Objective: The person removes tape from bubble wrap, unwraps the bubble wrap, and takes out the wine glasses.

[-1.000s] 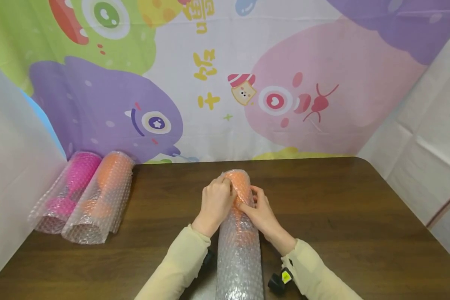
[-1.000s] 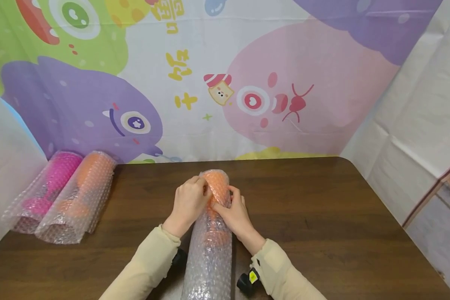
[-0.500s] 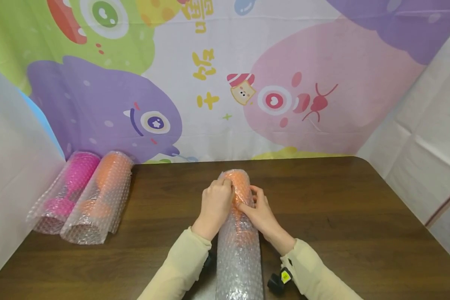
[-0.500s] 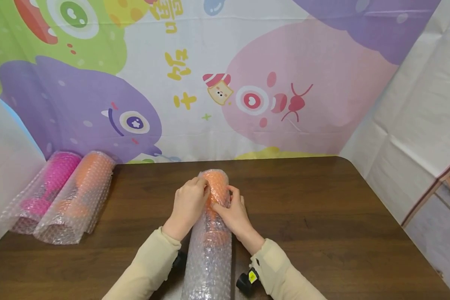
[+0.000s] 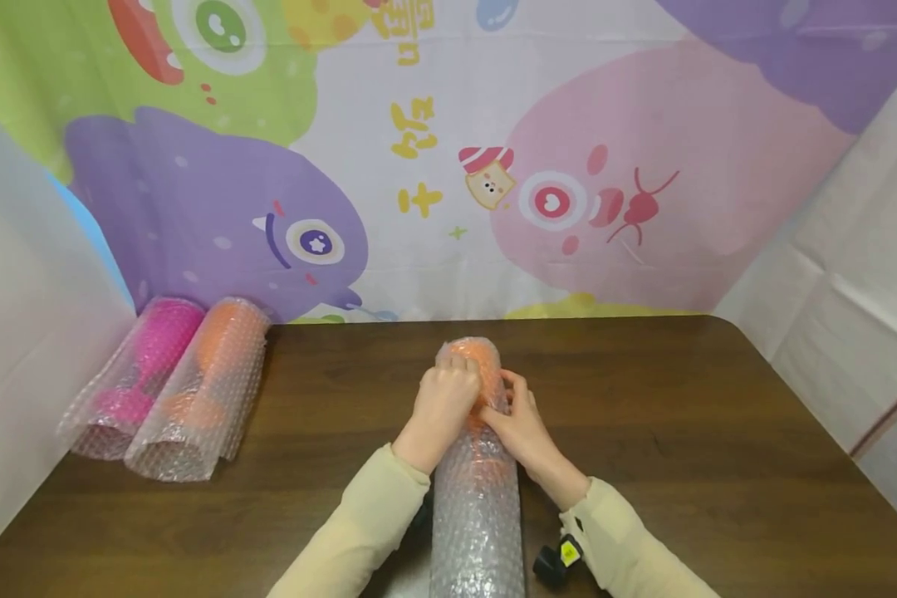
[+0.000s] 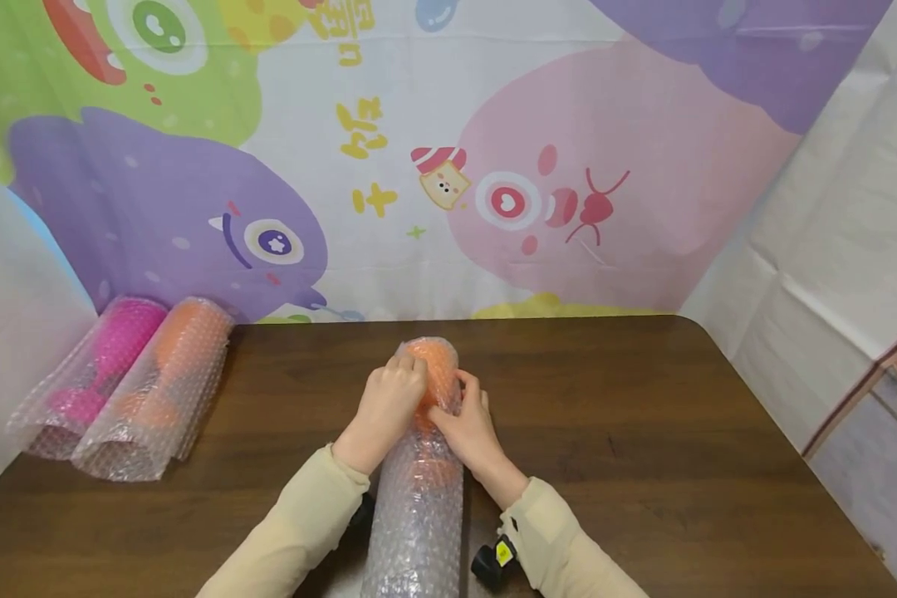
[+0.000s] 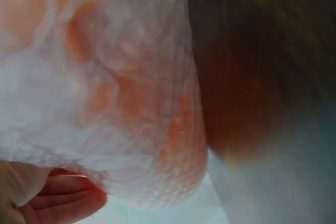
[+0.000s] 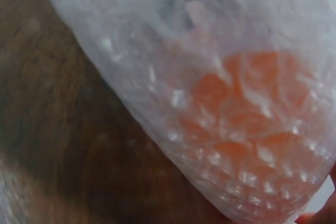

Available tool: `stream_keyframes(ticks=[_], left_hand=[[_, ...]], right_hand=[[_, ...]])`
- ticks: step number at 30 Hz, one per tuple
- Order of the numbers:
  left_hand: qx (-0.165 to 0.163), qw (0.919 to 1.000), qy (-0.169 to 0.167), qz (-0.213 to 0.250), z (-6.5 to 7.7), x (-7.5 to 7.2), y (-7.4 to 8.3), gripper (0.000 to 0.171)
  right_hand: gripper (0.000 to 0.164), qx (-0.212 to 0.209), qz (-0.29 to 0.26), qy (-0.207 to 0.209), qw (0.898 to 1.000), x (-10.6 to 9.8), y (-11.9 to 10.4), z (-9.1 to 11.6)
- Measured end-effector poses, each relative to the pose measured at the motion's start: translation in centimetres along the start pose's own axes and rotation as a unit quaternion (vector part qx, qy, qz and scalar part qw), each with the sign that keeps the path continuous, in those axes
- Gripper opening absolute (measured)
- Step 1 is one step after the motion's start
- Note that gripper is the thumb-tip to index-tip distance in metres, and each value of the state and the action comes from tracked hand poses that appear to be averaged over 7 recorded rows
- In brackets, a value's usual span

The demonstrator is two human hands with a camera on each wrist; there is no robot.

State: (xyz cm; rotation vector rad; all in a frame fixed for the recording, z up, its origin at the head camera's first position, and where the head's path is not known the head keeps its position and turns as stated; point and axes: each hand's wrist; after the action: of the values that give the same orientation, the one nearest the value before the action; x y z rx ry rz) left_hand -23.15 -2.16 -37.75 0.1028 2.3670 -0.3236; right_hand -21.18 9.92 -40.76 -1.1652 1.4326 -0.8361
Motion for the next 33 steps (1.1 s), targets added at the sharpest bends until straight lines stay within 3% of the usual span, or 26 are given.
stream_keyframes(ticks=[4, 9, 12, 16, 21, 24, 28, 33], left_hand=[[-0.018, 0.9991, -0.013, 0.036, 0.2, 0.2, -0.2, 0.008], [-0.058, 0.9931, 0.013, 0.1, 0.3, 0.6, -0.5, 0.011], [-0.083, 0.9869, 0.019, 0.137, 0.4, 0.8, -0.7, 0.011], [-0.123, 0.9722, -0.005, 0.199, 0.4, 0.9, -1.0, 0.009], [-0.173, 0.9423, -0.07, 0.278, 0.0, 0.6, -1.8, 0.009], [-0.221, 0.9124, -0.108, 0.327, -0.4, 0.6, -2.5, 0.012], [-0.292, 0.8671, -0.125, 0.384, -0.6, 1.2, -3.3, 0.012], [-0.342, 0.833, -0.141, 0.411, -0.6, 2.2, -3.5, 0.012]], right_hand=[[0.069, 0.001, -0.003, 0.001, 1.0, 0.0, 0.0, 0.0], [0.069, 0.002, 0.011, 0.002, 1.0, 0.0, -0.1, 0.1], [0.069, 0.003, 0.01, -0.001, 1.0, -0.1, -0.1, 0.1], [0.068, 0.008, -0.001, -0.005, 1.0, -0.2, -0.1, 0.2], [0.068, 0.012, -0.008, -0.009, 1.0, -0.4, -0.2, 0.1], [0.068, 0.013, -0.016, -0.009, 1.0, -0.5, -0.3, 0.1], [0.068, 0.013, -0.023, -0.01, 1.0, -0.5, -0.4, 0.1], [0.068, 0.013, -0.023, -0.01, 1.0, -0.4, -0.4, 0.1]])
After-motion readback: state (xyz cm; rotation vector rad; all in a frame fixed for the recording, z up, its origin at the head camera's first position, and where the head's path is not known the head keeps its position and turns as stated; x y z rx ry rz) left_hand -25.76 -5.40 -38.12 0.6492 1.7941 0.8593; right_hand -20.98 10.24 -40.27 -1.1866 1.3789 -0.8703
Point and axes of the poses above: each hand's wrist, its own z-axis away from the middle knuckle, its own x-axis out of the palm, y = z × x, and after that the axes turned 15 degrees about -x, right-handed
